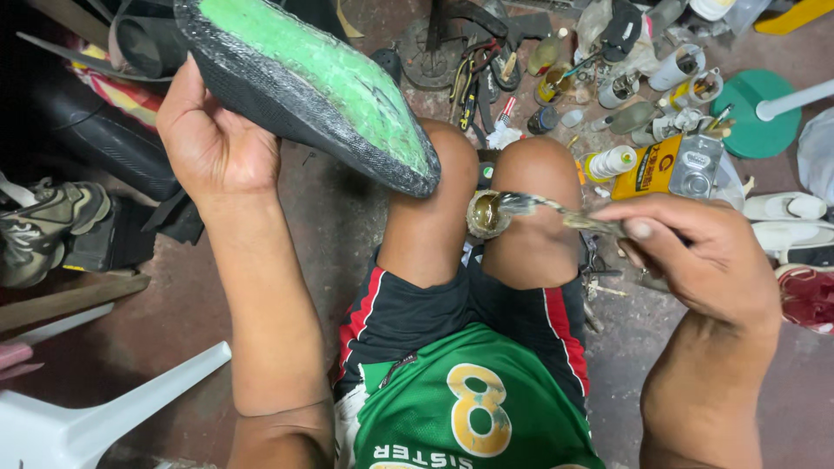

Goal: The person applies adhesive to the sole of a shoe and the matching shoe upper using a brush, then presses them together while seated.

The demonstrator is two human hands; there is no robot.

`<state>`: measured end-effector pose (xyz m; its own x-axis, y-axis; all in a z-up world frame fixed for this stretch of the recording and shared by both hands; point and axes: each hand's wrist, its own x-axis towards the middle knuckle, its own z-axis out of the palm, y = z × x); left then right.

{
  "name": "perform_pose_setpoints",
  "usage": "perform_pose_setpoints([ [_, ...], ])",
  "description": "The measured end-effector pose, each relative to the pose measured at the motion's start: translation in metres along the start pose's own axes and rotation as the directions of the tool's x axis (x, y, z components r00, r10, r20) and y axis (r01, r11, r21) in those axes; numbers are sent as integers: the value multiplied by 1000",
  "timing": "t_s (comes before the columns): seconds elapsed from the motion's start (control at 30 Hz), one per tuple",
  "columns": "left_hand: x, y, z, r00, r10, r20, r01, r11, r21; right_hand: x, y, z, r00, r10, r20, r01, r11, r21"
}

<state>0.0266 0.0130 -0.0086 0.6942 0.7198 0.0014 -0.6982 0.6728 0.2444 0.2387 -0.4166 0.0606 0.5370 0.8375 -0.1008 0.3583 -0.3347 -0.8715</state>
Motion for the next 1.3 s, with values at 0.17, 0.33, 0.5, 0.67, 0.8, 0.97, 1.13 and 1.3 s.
perform_pose_setpoints([
  [0.17,-4,-9,4,999,-38,19,39,997,-62,-30,36,33,969,-67,-240,228,621,750],
  [0.33,-14,-32,8,999,32,-4,-32,999,-5,-18,24,66,971,15,-237,152,729,667],
  [0.5,-26,-57,21,998,54,-8,-54,999,-5,-2,-20,88,885,-336,-323,301,941,-154],
  [0.67,-35,-72,30,987,154,-55,-153,988,24,4,-50,95,864,-390,-317,262,888,-378],
  [0.8,-41,-82,35,988,149,-49,-147,989,30,8,-58,99,844,-437,-311,292,860,-418],
  [0.97,-47,-90,39,991,104,-86,-104,995,1,17,-62,101,839,-455,-299,281,832,-479],
  [1.13,-53,-96,44,990,106,-90,-105,994,21,28,-69,103,836,-474,-275,296,814,-500],
  [1.3,-56,-98,46,990,128,-57,-123,989,80,39,-74,104,801,-520,-298,346,808,-477],
])
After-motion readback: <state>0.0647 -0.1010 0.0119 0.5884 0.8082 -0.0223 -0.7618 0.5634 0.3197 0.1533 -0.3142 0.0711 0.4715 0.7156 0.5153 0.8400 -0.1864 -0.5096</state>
